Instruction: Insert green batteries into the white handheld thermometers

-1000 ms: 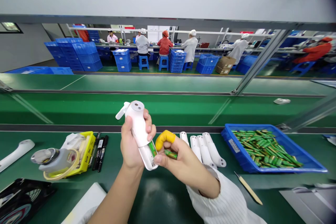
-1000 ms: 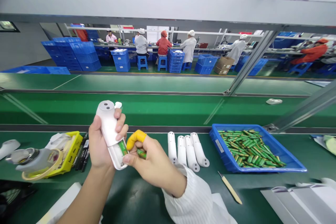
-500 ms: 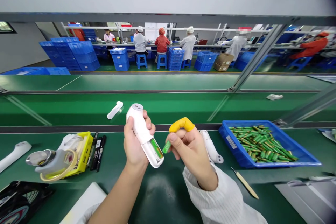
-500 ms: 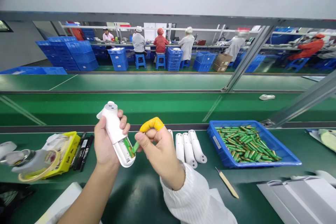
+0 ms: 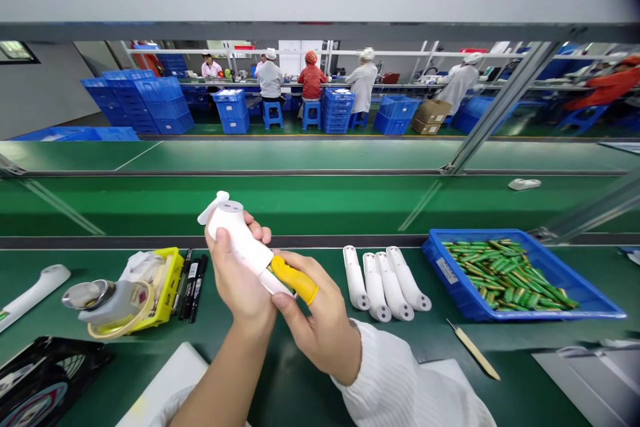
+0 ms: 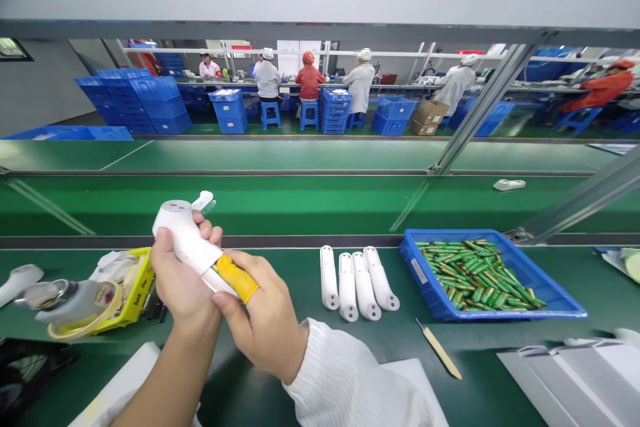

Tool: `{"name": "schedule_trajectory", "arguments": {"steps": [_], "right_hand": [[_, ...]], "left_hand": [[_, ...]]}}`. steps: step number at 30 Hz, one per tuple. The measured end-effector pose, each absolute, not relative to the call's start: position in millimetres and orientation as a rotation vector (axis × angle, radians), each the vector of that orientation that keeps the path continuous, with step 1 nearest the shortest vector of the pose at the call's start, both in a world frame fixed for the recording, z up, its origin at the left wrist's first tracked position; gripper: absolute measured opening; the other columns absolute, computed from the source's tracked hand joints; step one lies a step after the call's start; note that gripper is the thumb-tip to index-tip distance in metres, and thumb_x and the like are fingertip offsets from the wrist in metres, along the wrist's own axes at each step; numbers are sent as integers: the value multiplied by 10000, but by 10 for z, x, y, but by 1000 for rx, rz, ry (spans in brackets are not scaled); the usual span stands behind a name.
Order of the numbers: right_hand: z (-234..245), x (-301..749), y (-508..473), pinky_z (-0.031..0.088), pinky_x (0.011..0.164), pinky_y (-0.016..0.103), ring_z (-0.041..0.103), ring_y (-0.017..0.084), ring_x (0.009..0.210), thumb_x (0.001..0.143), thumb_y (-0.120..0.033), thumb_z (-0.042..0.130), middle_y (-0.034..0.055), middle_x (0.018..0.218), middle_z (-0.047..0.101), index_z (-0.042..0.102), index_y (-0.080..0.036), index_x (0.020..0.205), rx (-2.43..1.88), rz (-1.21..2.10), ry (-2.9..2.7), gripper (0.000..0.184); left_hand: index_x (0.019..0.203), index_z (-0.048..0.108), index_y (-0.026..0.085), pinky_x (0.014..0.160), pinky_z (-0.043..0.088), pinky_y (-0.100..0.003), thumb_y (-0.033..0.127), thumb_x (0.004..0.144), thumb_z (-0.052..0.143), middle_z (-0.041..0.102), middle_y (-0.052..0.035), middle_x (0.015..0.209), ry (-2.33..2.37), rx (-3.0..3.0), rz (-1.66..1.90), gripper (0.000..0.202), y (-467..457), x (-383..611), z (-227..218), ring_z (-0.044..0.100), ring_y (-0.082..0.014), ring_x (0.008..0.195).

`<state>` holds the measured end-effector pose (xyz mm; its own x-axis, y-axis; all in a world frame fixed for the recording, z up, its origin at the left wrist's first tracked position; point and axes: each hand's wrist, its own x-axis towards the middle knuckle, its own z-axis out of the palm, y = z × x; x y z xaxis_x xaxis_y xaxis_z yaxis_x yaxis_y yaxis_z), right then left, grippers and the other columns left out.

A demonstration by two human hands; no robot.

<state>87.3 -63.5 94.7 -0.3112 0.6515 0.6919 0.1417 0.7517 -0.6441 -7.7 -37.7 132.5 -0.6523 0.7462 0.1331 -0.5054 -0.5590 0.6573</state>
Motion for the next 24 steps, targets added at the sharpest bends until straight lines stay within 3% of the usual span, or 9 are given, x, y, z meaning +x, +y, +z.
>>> {"name": "schedule_trajectory", "arguments": {"steps": [4,6,8,12,14,17,19,22,24], "right_hand": [[935,959,-481,481,948,412,547,251,1149,933,-323,478,145,1234,578,459,-170,1292,-741,540,-1935,390],[969,1043,-411,525,799,360,633,214,928,948,-316,443,116,1058,646,478,-164,1261,-857,647,-1846,349],[1013,1124,-373,501,626,290,606,145,651,963,-333,407,45,819,644,520,-168,1179,-880,862,-1741,294],[1075,1206,-364,392,497,232,488,88,506,953,-431,410,-10,636,533,556,-168,834,-807,1200,-1721,324],[1088,1208,-361,373,487,224,471,75,495,944,-452,425,-13,641,525,530,-168,793,-782,1277,-1713,338],[1096,1191,-349,349,464,210,457,58,461,936,-477,430,-20,646,528,509,-167,811,-702,1408,-1616,343],[1097,1176,-343,315,431,198,450,53,433,929,-503,423,-23,627,532,489,-168,821,-630,1540,-1543,358],[1095,1156,-341,279,402,187,432,52,407,920,-540,408,-32,593,530,480,-166,873,-566,1689,-1524,384],[1108,1169,-332,297,412,187,434,53,417,919,-547,400,-29,598,535,494,-158,908,-563,1708,-1603,401]], "left_hand": [[1040,551,246,828,478,-231,356,890,525,587,2,930,850,617,2140,187,-329,-90,1318,595,-100,858],[1082,575,217,910,481,-296,449,894,492,614,-42,1037,717,735,1990,309,-321,-92,1325,600,-162,1016],[1155,569,190,903,502,-332,451,894,490,631,-83,1114,621,876,1792,378,-326,-98,1327,594,-214,1081],[1241,526,214,716,562,-265,269,872,565,695,-42,949,641,1055,1621,376,-343,-129,1297,665,-185,898],[1213,552,221,664,571,-253,275,883,550,702,-35,910,650,1084,1598,334,-338,-164,1283,674,-183,863],[1184,592,227,771,579,-294,350,854,598,686,-58,1076,614,1113,1490,352,-302,-244,1270,658,-208,973],[1105,648,216,895,544,-319,436,757,694,672,-52,1111,547,1126,1493,414,-260,-300,1245,622,-228,1062],[971,700,203,976,498,-321,518,611,777,696,-26,981,472,1100,1545,485,-200,-357,1181,617,-228,1067],[939,706,196,992,487,-332,534,596,778,698,-17,910,465,1070,1538,488,-188,-366,1149,647,-209,991]]}}
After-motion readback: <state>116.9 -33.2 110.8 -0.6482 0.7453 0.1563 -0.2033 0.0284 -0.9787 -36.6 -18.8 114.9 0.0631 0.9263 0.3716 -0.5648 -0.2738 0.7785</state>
